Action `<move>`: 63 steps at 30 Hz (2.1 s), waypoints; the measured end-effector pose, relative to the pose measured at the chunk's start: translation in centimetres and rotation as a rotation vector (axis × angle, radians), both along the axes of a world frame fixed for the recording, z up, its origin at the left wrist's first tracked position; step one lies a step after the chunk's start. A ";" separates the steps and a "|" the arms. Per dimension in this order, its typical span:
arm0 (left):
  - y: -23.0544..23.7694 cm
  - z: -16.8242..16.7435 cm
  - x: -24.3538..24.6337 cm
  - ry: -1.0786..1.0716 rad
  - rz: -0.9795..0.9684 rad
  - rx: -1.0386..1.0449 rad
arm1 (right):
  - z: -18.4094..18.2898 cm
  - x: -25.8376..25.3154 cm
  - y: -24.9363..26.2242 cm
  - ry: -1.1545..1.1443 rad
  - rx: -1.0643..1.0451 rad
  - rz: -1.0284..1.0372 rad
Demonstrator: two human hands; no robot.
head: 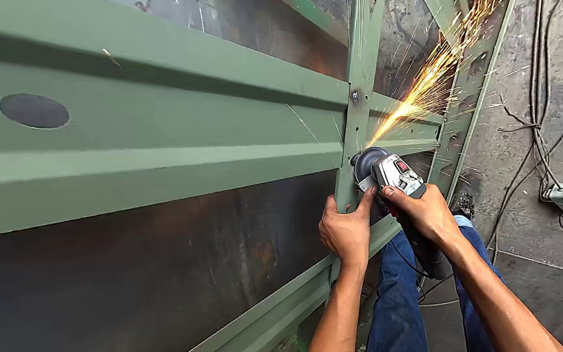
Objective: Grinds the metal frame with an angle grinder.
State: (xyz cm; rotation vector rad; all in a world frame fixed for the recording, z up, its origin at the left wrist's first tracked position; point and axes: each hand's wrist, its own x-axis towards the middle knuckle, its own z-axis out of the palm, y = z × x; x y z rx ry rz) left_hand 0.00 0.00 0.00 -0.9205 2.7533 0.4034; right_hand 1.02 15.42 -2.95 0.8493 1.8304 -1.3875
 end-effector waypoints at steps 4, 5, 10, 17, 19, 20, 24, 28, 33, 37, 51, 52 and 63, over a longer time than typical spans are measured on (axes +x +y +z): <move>0.0 0.1 0.1 -0.022 0.026 0.021 | 0.5 0.2 -0.1 0.017 0.020 0.013; 0.0 0.1 0.1 -0.025 0.021 0.017 | 0.3 0.1 -0.2 0.019 0.021 0.012; 0.2 -0.1 -0.1 -0.030 0.024 -0.003 | 1.0 0.7 0.1 -0.010 0.009 -0.026; 0.4 -0.2 -0.1 -0.045 0.034 -0.032 | 0.3 -0.1 -0.1 -0.017 0.026 -0.028; 0.4 -0.3 -0.1 -0.047 0.043 -0.036 | 0.4 -0.3 -0.1 -0.007 0.037 -0.021; 0.4 -0.3 -0.1 -0.038 0.042 -0.033 | 0.5 -0.4 -0.1 -0.005 0.040 -0.013; 0.4 -0.3 0.0 -0.052 0.041 -0.038 | 0.4 -0.2 0.0 -0.020 0.044 -0.004; 0.5 -0.5 -0.2 -0.035 0.048 -0.059 | 0.4 -0.5 -0.2 0.008 0.050 -0.015; 0.4 -0.6 -0.1 -0.038 0.031 -0.062 | 0.3 -0.3 -0.1 0.008 0.078 0.010; 0.2 -0.8 0.0 -0.002 0.029 -0.055 | 0.6 -0.6 -0.4 0.038 0.076 0.000; -0.5 -0.9 0.5 0.013 -0.025 -0.035 | 0.4 0.8 -1.0 -0.030 0.078 -0.014; -0.4 -0.9 0.4 0.003 -0.025 -0.042 | 0.4 1.0 -0.9 -0.040 0.078 -0.018; -0.4 -0.9 0.5 0.009 -0.025 -0.039 | 0.1 1.1 -1.2 -0.020 0.080 -0.044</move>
